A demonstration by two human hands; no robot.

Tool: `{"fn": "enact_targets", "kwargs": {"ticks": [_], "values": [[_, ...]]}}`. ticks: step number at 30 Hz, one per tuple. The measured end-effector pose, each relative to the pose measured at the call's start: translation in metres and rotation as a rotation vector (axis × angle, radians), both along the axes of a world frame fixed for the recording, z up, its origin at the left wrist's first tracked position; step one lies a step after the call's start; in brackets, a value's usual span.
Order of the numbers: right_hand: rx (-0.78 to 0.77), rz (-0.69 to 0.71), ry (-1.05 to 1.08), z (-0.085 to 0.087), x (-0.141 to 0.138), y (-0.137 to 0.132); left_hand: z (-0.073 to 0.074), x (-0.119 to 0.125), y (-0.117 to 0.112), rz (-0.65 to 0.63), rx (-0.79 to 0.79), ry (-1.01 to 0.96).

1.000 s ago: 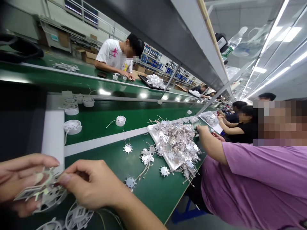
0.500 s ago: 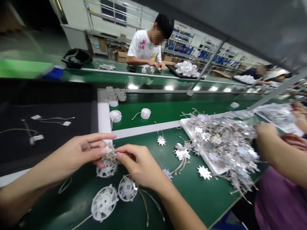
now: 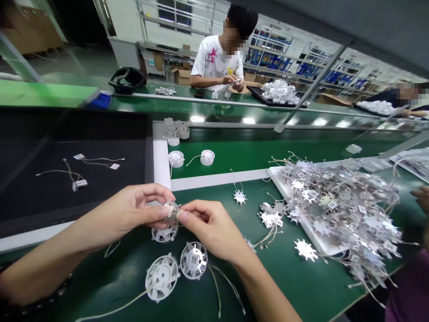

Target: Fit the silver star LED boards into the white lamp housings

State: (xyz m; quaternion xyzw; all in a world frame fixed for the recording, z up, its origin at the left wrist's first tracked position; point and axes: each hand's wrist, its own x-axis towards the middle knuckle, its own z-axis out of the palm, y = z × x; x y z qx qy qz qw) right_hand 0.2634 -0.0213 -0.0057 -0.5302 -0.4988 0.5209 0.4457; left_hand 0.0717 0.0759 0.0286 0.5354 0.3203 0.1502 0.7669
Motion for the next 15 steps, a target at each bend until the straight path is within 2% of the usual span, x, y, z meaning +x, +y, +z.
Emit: {"fn": "enact_targets", "kwargs": {"ticks": [4, 8, 11, 15], "values": [[-0.013, 0.029, 0.015, 0.0014, 0.0008, 0.0002, 0.0024, -0.0029, -0.0016, -0.022, 0.033, 0.019], [0.008, 0.092, 0.036, 0.0043, 0.0044, -0.0012, 0.0006, -0.0051, -0.0002, -0.038, -0.027, 0.015], [0.038, 0.091, 0.017, 0.0036, 0.0061, -0.0011, -0.0006, -0.0049, 0.0004, -0.052, -0.087, 0.003], [0.018, 0.071, -0.015, 0.0007, 0.0064, 0.0002, 0.0002, -0.0043, -0.0003, -0.073, -0.088, -0.025]]}}
